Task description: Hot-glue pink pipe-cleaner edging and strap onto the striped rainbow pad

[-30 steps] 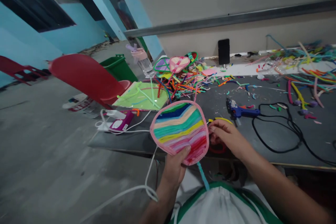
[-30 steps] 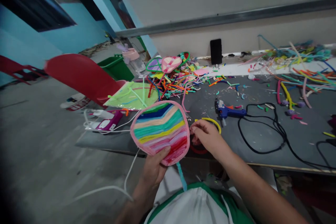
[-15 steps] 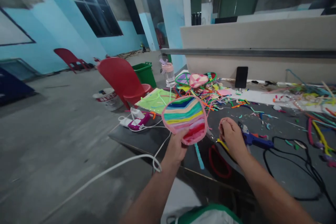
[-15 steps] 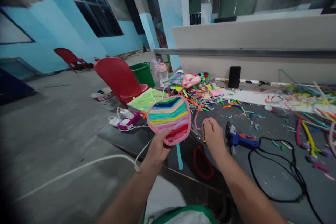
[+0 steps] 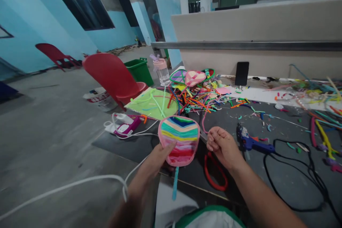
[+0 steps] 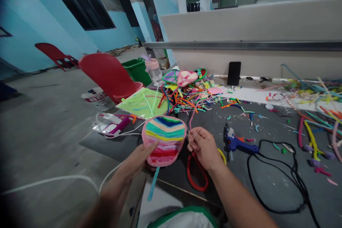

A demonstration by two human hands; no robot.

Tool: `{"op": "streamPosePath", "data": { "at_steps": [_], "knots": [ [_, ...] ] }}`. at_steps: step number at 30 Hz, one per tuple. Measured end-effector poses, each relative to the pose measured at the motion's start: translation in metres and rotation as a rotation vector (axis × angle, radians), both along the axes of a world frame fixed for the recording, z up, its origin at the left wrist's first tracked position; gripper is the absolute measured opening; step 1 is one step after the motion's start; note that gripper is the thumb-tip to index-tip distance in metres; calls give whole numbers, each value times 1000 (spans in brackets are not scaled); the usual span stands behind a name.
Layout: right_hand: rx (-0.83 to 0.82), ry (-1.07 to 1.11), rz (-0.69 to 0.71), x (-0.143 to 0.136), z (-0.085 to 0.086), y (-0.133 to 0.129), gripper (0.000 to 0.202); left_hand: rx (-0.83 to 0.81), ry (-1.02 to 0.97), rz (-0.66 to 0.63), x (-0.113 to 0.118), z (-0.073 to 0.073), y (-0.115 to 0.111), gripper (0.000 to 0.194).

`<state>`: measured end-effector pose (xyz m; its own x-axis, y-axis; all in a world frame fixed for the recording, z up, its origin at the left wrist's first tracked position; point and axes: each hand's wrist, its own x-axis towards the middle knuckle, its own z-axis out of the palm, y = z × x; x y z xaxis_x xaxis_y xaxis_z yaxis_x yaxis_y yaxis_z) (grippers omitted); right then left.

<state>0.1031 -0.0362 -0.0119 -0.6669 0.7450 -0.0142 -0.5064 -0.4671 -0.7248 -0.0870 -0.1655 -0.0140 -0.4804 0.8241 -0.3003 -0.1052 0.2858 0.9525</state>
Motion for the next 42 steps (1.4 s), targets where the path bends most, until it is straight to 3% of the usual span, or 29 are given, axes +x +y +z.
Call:
{"op": "streamPosePath", "data": {
  "at_steps": [2,4,6,8,10,12,15,19,23,31,38,42],
  "knots": [
    [2,14,-9,1,-1,1,18,-220,200,-96,-11,2,-4,46],
    [11,23,-10,3,-2,2,18,-333,439,-103,-21,8,-10,47],
    [16,26,6,4,-2,2,18,-383,669,-54,-25,15,-16,45],
    [25,24,28,4,-3,1,17,-310,809,17,-19,22,-20,38],
    [43,9,38,2,-4,-2,16,-66,770,62,-3,26,-21,25],
    [69,-28,25,0,-5,-5,16,129,547,15,21,26,-16,20],
    [117,-95,-18,-2,-8,-9,19,264,273,-39,56,21,-1,15],
    [229,-196,-67,-2,-14,-12,19,355,288,-57,78,11,17,16],
    [289,-258,-75,-1,-18,-13,19,341,416,-64,78,6,24,16],
    [246,-249,-13,-2,-19,-13,20,329,553,-95,80,7,21,14],
    [242,-220,42,-1,-19,-14,18,311,760,21,72,19,21,9],
    [264,-222,42,-2,-22,-14,18,376,719,-91,66,22,16,15]
  ]
}}
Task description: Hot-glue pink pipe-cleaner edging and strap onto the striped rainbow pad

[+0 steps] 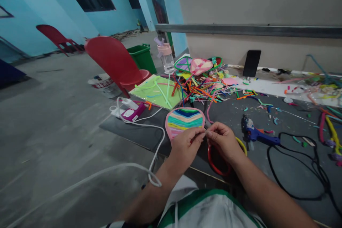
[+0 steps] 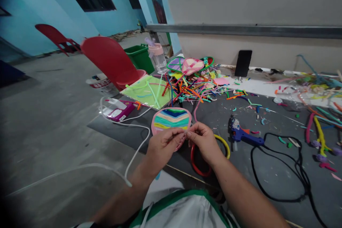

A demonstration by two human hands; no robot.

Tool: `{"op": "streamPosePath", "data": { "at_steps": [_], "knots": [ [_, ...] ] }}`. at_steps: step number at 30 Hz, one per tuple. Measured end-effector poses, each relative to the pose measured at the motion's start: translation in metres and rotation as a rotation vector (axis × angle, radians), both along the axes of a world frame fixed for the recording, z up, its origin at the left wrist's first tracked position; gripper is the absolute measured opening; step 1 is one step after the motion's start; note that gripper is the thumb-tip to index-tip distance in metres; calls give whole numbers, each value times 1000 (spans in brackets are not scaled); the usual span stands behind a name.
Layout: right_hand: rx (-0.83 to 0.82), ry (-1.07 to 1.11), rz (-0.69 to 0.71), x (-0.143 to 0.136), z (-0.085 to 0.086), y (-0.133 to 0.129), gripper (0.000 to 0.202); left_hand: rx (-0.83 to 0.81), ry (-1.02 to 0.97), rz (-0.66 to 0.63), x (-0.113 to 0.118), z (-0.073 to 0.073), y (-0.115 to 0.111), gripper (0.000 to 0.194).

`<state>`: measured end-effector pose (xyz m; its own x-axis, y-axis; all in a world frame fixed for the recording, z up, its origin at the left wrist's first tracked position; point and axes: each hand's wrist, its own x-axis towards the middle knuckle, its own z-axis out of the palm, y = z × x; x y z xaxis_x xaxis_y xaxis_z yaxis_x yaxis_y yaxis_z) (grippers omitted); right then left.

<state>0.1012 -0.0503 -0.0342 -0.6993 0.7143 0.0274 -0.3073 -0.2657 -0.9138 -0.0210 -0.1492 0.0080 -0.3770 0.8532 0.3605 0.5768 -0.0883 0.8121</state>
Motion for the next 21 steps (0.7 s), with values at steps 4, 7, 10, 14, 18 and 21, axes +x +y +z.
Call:
{"op": "streamPosePath", "data": {
  "at_steps": [4,7,10,14,18,21],
  "knots": [
    [46,-28,-4,1,-1,2,20,48,100,-57,-1,-4,-4,16],
    [92,-93,10,4,4,6,24,87,194,-98,-2,-6,-6,14],
    [124,-154,36,7,10,8,28,79,277,-100,-3,-6,-7,11],
    [114,-171,85,7,11,10,29,30,244,-34,-5,-5,-10,8],
    [126,-151,90,6,8,10,28,-51,95,-47,-8,-1,-13,14],
    [181,-162,88,6,6,10,29,-66,-10,-106,-5,2,-14,14]
  ]
}}
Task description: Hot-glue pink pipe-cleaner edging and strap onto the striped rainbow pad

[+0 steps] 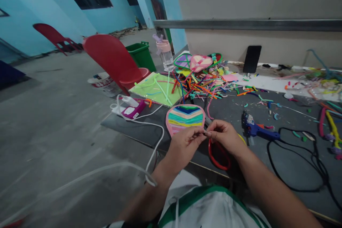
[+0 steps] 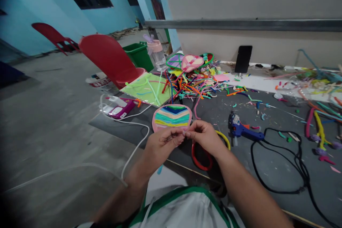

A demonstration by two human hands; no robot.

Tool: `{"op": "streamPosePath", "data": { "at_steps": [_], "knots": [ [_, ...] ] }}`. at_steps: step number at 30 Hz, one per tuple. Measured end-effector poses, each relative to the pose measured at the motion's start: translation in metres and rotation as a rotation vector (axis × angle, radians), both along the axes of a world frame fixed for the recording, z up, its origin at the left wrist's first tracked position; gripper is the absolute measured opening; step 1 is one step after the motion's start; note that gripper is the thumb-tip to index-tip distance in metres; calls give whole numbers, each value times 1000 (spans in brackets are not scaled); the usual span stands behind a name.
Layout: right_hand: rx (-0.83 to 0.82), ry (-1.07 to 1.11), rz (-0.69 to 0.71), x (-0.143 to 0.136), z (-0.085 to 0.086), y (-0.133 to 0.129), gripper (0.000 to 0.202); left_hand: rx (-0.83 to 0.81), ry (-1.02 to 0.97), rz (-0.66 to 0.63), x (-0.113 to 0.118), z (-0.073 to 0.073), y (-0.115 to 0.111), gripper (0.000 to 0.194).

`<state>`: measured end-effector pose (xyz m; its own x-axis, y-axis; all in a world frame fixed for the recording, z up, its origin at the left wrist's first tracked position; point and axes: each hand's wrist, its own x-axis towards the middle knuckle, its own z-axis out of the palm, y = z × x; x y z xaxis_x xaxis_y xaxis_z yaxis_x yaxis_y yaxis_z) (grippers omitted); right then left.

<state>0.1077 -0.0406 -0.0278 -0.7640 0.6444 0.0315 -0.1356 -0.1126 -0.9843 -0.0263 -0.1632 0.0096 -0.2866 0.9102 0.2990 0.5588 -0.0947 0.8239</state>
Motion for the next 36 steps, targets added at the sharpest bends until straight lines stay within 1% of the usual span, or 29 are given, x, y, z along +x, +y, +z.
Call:
{"op": "streamPosePath", "data": {
  "at_steps": [2,4,6,8,10,12,14,15,17,18,20,21,23,25,31,36],
  "knots": [
    [91,-18,19,1,0,0,28,-7,-17,3,4,-1,-1,11],
    [220,-51,44,2,1,-1,25,-41,-18,20,8,-4,-3,12],
    [344,-90,78,4,5,-2,21,-89,-32,28,12,-7,-7,15],
    [408,-109,144,6,11,-2,17,-117,-53,19,16,-10,-14,18],
    [390,-102,225,9,17,-2,14,-128,-71,-43,20,-13,-23,19],
    [307,-67,285,13,20,0,13,-140,-107,-176,24,-16,-33,19],
    [208,-15,318,18,21,2,16,-173,-205,-300,28,-21,-42,19],
    [174,4,332,21,20,4,17,-198,-295,-322,30,-24,-45,18],
    [164,6,393,25,20,5,18,-251,-547,-280,32,-30,-49,13],
    [193,-8,439,26,20,5,18,-266,-675,-240,33,-32,-50,12],
    [313,-44,532,26,22,4,18,-290,-850,-200,32,-35,-50,18],
    [384,-57,564,24,23,3,17,-304,-888,-205,32,-35,-50,20],
    [503,-68,589,21,26,1,17,-346,-909,-218,31,-35,-50,24],
    [564,-60,595,17,27,0,17,-377,-919,-212,31,-34,-50,27],
    [615,-56,603,16,26,0,20,-348,-964,-126,30,-30,-50,31],
    [637,-43,573,18,24,2,21,-399,-897,-103,29,-26,-51,29]
  ]
}}
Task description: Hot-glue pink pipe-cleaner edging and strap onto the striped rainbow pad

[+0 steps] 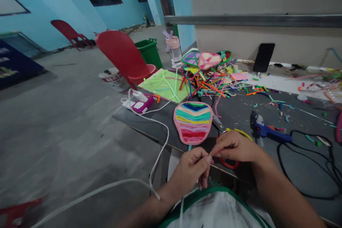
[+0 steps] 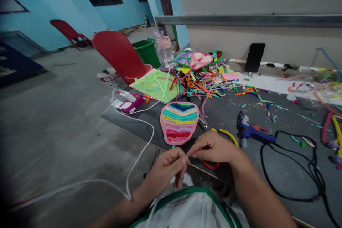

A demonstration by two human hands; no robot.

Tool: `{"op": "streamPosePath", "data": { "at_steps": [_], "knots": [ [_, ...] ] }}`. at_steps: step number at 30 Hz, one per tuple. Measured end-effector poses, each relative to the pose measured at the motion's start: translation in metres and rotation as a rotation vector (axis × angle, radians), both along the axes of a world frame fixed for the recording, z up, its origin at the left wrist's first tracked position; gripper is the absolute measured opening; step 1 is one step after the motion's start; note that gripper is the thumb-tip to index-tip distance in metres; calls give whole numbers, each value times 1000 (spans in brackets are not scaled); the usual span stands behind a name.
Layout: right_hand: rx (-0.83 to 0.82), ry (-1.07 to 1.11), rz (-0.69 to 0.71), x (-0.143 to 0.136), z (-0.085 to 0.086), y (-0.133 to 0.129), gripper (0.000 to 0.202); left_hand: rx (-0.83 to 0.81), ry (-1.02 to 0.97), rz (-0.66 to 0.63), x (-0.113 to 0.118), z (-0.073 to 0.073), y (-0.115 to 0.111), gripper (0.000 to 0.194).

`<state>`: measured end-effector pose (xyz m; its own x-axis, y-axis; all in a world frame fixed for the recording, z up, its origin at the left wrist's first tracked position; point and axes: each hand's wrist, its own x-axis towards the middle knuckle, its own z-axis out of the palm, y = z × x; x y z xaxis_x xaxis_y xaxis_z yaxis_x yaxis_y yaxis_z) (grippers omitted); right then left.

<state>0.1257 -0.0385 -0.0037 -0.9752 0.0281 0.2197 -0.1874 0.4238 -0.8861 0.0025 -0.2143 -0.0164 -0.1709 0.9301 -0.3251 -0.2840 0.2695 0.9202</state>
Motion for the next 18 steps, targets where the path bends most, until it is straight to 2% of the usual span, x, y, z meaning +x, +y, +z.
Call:
{"op": "streamPosePath", "data": {
  "at_steps": [4,7,11,14,18],
  "knots": [
    [-80,17,-21,2,-2,1,21,14,175,-39,1,2,-4,29],
    [-201,-63,-61,4,-3,1,25,55,371,-81,-2,2,-8,25],
    [-383,-119,-80,6,-6,-1,29,83,365,-11,-11,-1,-11,22],
    [-395,-103,-54,3,-7,-4,31,123,360,23,-14,-1,-10,24],
    [-351,-106,40,-2,-7,-8,34,221,506,40,-10,1,-5,19]
  ]
}}
